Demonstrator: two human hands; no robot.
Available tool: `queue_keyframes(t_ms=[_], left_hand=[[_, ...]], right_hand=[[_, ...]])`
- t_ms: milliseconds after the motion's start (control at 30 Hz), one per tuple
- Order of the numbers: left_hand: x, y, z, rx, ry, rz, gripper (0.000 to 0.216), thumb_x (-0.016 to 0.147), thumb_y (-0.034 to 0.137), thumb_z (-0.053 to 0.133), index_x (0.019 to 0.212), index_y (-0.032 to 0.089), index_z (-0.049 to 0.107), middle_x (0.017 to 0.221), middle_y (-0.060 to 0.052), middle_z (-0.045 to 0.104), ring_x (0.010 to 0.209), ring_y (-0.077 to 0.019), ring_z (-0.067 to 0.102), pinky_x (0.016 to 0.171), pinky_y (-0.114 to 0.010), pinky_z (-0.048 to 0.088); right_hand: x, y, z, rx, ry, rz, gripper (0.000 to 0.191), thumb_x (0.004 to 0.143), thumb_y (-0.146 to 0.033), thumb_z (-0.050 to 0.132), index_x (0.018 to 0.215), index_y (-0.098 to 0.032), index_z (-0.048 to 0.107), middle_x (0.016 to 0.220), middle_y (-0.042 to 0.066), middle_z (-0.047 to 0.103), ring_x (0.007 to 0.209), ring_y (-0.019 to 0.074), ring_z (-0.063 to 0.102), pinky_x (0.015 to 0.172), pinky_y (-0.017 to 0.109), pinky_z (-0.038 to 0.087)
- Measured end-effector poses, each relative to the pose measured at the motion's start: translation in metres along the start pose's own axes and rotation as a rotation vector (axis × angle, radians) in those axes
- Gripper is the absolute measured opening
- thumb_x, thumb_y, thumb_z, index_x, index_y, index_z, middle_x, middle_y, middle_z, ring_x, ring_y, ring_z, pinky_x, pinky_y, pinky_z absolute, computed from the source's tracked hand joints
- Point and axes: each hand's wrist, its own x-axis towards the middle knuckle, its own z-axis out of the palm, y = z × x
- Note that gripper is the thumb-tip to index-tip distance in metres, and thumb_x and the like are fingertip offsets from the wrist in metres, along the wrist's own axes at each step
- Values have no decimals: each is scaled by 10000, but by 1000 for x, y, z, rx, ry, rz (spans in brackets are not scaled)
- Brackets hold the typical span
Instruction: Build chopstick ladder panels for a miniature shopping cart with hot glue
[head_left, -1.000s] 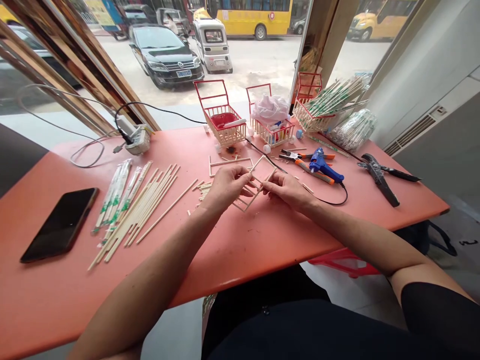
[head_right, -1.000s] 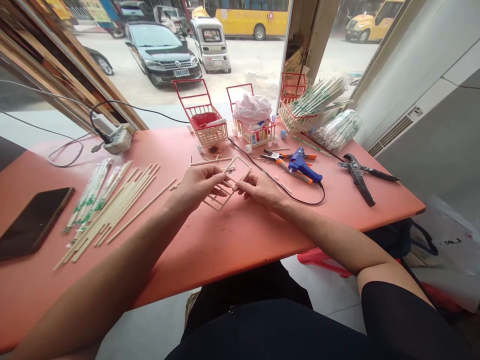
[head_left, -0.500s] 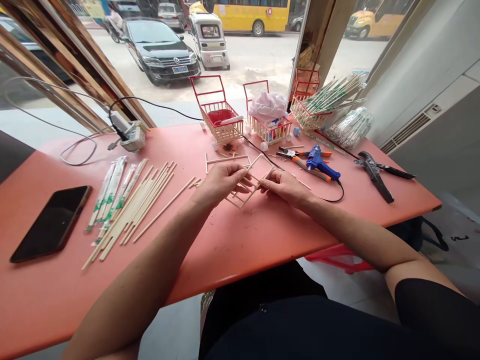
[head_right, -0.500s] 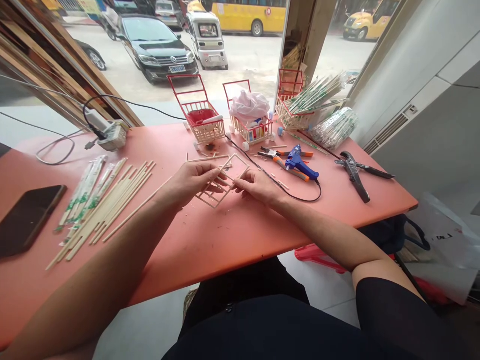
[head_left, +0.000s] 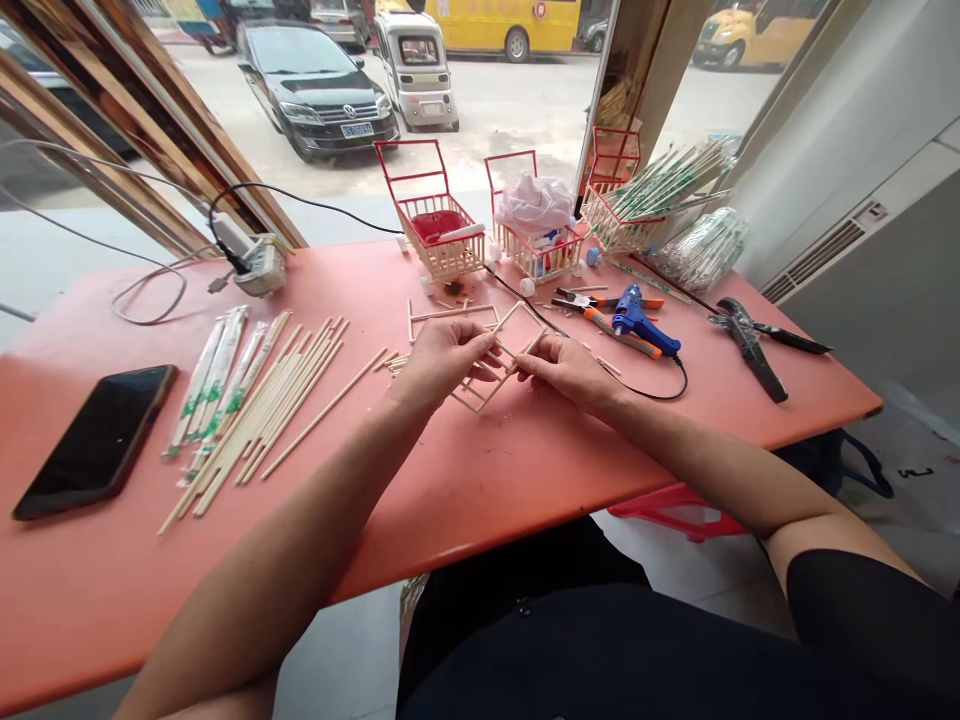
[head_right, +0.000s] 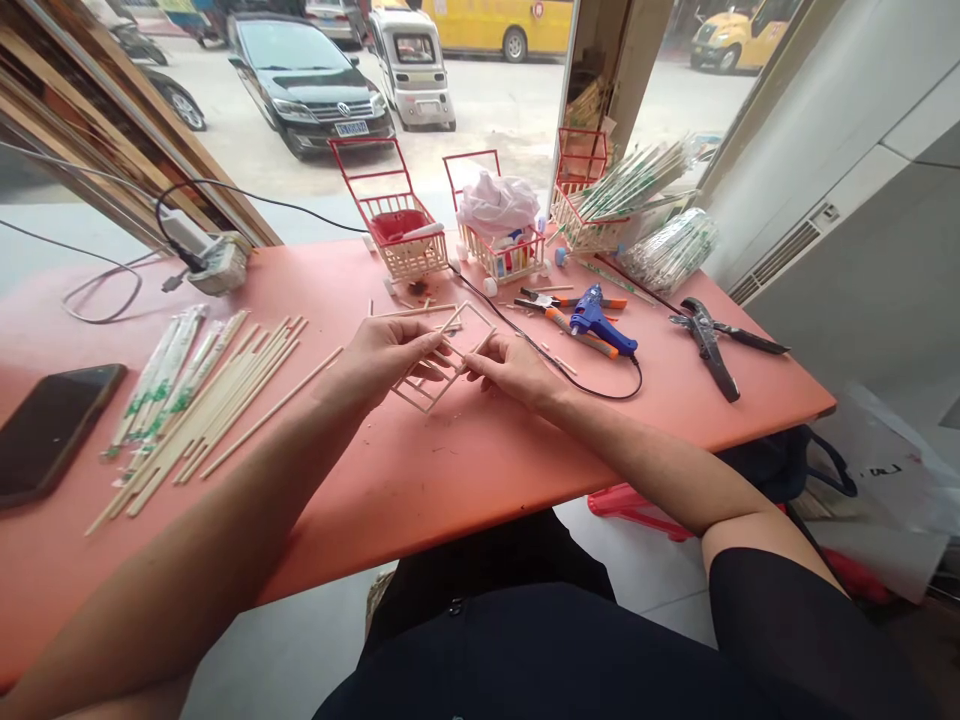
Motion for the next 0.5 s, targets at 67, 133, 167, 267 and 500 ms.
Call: queue_keyframes(t_ms=[67, 133, 167, 267, 500], left_hand=[[-1, 2, 0, 20, 7, -11, 191, 897, 219, 781, 728, 138, 743, 733, -62, 760, 663, -179, 771, 635, -291, 665], [-3, 4, -4, 51, 2, -11, 165, 919, 221, 765, 779, 133, 766, 769, -75, 788, 667, -177, 777, 649, -292, 670], [-5, 6, -6, 72, -7, -7, 153, 926, 228, 763, 810, 131, 780, 794, -83, 806, 677, -177, 782, 658, -291, 673], [-10, 12, -15, 151, -68, 0, 152, 930, 254, 780, 835, 138, 802, 829, -91, 827, 708, -181, 789, 665, -285, 678], [-17, 17, -12, 344, -214, 25, 175, 919, 200, 748, 756, 158, 797, 795, -89, 808, 733, -196, 787, 637, -272, 665]], right_hand=[[1, 0, -1, 26, -29, 7, 406, 862, -478, 1015, 841, -174, 748, 814, 38, 818, 656, 117, 674, 580, 223, 531], [2, -1, -4, 42, -80, 22, 472, 810, -549, 1045, 862, -167, 773, 873, 62, 832, 739, 138, 714, 598, 221, 546], [2, -2, -6, 47, -104, 37, 519, 777, -592, 1057, 878, -162, 786, 911, 77, 838, 788, 152, 734, 613, 222, 558], [3, -8, -14, 55, -128, 63, 654, 726, -715, 1051, 981, -156, 827, 1055, 110, 846, 900, 181, 756, 648, 229, 579], [2, -18, -20, -125, -171, -3, 649, 753, -748, 983, 923, -144, 819, 938, 69, 780, 802, 151, 616, 624, 264, 431]])
